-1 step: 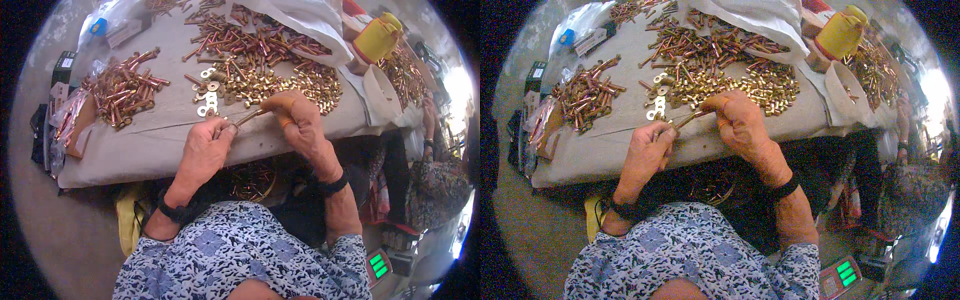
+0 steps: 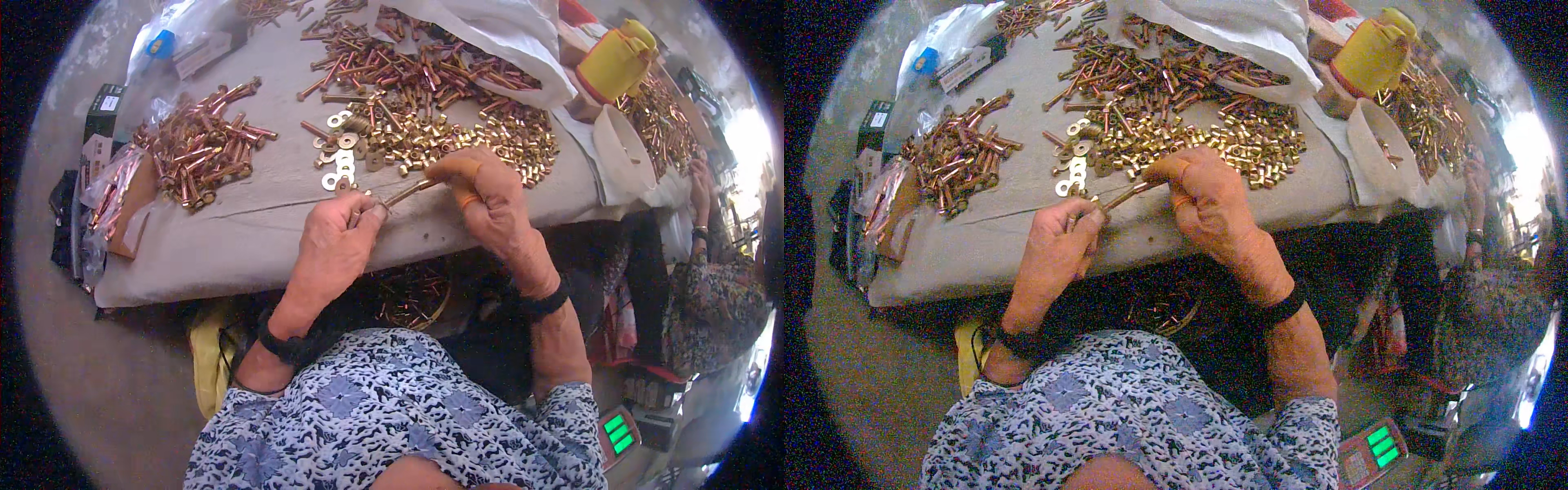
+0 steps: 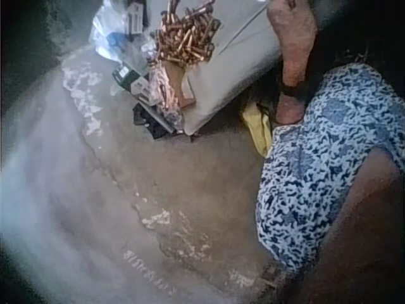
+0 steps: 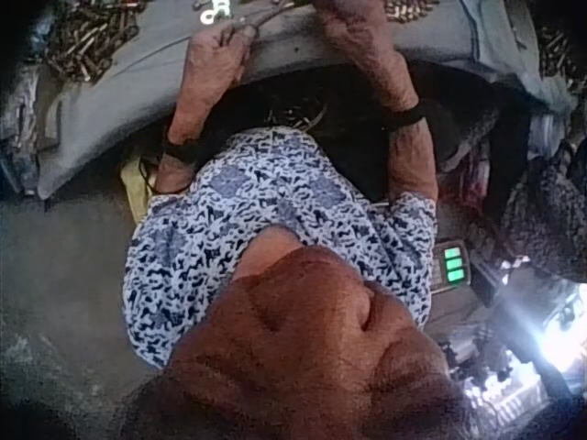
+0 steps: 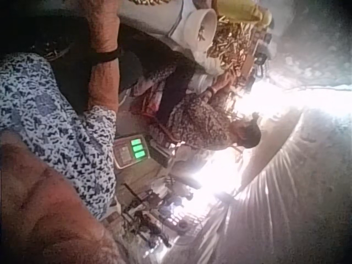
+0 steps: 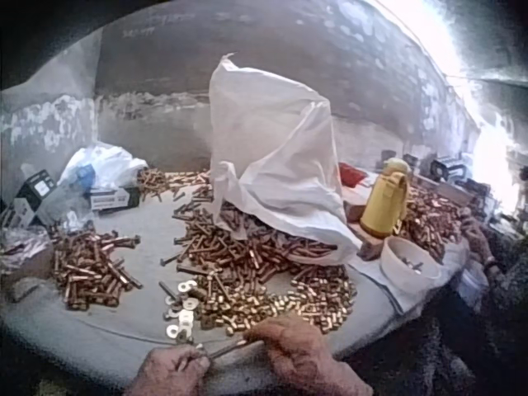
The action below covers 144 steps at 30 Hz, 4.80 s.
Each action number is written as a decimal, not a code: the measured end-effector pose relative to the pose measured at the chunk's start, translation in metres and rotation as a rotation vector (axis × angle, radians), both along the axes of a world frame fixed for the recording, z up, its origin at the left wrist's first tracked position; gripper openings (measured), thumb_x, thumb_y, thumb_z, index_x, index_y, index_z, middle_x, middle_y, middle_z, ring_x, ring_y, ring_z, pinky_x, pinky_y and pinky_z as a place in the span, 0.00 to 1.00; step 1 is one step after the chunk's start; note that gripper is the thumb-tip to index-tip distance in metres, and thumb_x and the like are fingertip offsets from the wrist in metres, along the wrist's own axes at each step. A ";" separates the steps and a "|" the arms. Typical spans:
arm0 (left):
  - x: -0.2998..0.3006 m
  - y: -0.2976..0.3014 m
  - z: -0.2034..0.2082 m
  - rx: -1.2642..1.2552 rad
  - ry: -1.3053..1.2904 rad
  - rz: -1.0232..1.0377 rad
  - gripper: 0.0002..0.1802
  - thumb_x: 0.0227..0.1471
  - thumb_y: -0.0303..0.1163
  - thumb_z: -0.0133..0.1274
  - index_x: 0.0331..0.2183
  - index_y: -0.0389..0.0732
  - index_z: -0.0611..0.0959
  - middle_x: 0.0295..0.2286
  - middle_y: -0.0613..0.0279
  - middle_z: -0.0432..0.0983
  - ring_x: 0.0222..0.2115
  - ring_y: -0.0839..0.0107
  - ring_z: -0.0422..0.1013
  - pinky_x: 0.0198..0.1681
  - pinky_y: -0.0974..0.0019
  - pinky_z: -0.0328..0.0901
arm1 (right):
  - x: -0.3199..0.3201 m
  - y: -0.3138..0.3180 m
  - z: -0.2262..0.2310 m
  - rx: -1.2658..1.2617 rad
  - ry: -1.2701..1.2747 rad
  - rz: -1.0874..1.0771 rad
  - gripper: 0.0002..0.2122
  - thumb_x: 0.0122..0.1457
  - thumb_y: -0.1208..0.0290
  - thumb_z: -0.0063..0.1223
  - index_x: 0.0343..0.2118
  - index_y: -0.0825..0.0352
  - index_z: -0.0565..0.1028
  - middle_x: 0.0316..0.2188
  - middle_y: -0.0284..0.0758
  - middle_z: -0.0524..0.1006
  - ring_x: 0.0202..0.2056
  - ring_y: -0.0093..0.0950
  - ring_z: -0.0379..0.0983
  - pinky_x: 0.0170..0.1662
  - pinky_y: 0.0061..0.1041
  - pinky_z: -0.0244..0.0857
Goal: Manually placing washers onto metal screws and sorting them at a workbench.
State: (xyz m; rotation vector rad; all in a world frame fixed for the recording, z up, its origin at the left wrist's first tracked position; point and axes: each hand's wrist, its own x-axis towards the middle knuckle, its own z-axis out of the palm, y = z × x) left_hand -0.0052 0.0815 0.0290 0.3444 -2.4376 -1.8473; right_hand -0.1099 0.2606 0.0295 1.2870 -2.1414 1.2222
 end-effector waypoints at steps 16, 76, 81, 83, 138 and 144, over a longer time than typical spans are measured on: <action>0.006 -0.003 0.012 -0.011 -0.053 -0.081 0.10 0.51 0.32 0.49 0.31 0.34 0.77 0.14 0.68 0.68 0.13 0.82 0.62 0.15 0.76 0.55 | 0.025 -0.015 0.001 -0.040 -0.586 0.058 0.09 0.55 0.68 0.48 0.34 0.68 0.73 0.23 0.42 0.75 0.24 0.34 0.73 0.28 0.27 0.65; 0.003 -0.010 0.000 -0.108 -0.001 -0.054 0.10 0.51 0.35 0.48 0.30 0.37 0.77 0.14 0.69 0.66 0.10 0.82 0.59 0.11 0.75 0.53 | 0.024 -0.012 0.005 0.085 -0.448 0.008 0.10 0.52 0.66 0.54 0.31 0.69 0.75 0.21 0.39 0.74 0.21 0.27 0.70 0.26 0.25 0.64; 0.002 -0.011 0.000 -0.072 -0.013 -0.033 0.10 0.51 0.34 0.48 0.29 0.37 0.77 0.14 0.69 0.65 0.10 0.82 0.58 0.11 0.75 0.53 | 0.023 -0.017 0.006 -0.027 -0.360 -0.069 0.06 0.51 0.71 0.53 0.26 0.69 0.73 0.22 0.35 0.72 0.26 0.22 0.67 0.29 0.21 0.61; 0.002 -0.010 0.001 -0.068 -0.031 -0.030 0.10 0.50 0.34 0.48 0.29 0.37 0.77 0.14 0.69 0.65 0.10 0.82 0.58 0.11 0.75 0.53 | 0.021 -0.020 0.000 -0.167 -0.236 0.018 0.06 0.51 0.71 0.53 0.24 0.69 0.73 0.23 0.34 0.71 0.28 0.23 0.67 0.31 0.22 0.61; 0.010 -0.020 0.020 0.221 -0.162 -0.118 0.09 0.51 0.32 0.47 0.25 0.36 0.76 0.13 0.70 0.65 0.09 0.83 0.59 0.10 0.76 0.53 | 0.033 -0.034 0.015 -0.110 -0.247 0.101 0.06 0.50 0.69 0.55 0.24 0.66 0.73 0.18 0.36 0.71 0.22 0.32 0.68 0.25 0.28 0.60; 0.013 -0.030 0.022 0.171 -0.145 -0.064 0.09 0.51 0.32 0.48 0.29 0.36 0.77 0.13 0.71 0.66 0.10 0.84 0.59 0.10 0.76 0.52 | 0.024 -0.030 0.018 0.166 -0.495 0.104 0.07 0.49 0.68 0.55 0.27 0.66 0.73 0.19 0.36 0.71 0.22 0.30 0.68 0.24 0.26 0.60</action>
